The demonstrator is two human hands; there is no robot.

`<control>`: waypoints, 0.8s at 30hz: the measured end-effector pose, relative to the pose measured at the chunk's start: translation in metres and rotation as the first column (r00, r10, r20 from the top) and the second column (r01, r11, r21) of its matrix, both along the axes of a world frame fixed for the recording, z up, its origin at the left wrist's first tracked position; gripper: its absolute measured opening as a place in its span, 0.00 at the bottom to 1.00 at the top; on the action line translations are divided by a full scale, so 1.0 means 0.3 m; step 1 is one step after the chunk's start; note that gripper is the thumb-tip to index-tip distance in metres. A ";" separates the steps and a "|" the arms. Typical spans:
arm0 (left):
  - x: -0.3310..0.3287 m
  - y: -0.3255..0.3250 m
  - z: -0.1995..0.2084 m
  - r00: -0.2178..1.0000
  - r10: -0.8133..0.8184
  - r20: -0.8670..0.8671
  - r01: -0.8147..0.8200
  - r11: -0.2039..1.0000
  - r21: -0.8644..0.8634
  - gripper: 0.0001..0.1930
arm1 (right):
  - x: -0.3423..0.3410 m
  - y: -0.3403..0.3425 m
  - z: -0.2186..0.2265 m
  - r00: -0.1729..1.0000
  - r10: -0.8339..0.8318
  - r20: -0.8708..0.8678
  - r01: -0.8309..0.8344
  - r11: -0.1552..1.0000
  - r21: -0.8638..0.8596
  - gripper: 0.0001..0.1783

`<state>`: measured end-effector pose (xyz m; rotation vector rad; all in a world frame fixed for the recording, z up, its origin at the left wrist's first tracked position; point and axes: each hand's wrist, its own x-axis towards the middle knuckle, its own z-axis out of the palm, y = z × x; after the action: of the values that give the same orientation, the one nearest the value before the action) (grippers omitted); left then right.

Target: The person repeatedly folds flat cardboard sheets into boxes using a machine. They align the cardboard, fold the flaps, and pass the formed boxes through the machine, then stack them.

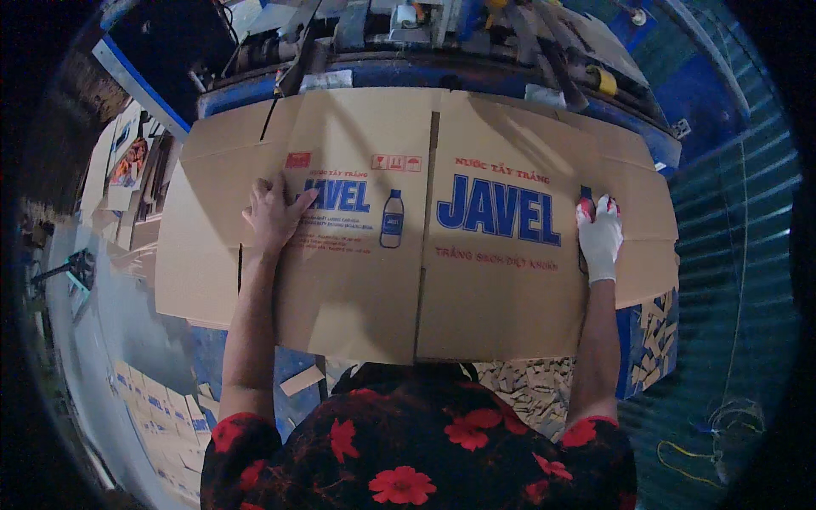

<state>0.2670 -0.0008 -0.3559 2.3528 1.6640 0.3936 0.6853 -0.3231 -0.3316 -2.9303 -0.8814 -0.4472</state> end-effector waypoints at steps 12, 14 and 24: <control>-0.004 -0.002 -0.034 1.000 -0.015 0.006 0.014 0.991 0.131 0.39 | -0.025 0.050 -0.009 0.995 -0.045 0.088 0.050 0.997 -0.064 0.33; -0.003 -0.002 -0.030 1.000 -0.015 0.019 0.013 0.992 0.129 0.39 | -0.031 0.061 -0.009 0.990 -0.054 0.133 0.065 0.995 -0.075 0.33; -0.017 0.021 -0.013 0.998 -0.061 -0.022 0.062 0.996 0.070 0.40 | -0.054 0.069 -0.008 0.983 -0.093 0.161 0.117 0.982 -0.148 0.30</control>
<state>0.2620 0.0054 -0.3599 2.4600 1.6071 0.4248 0.6690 -0.3024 -0.3341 -3.1330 -0.8137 -0.6467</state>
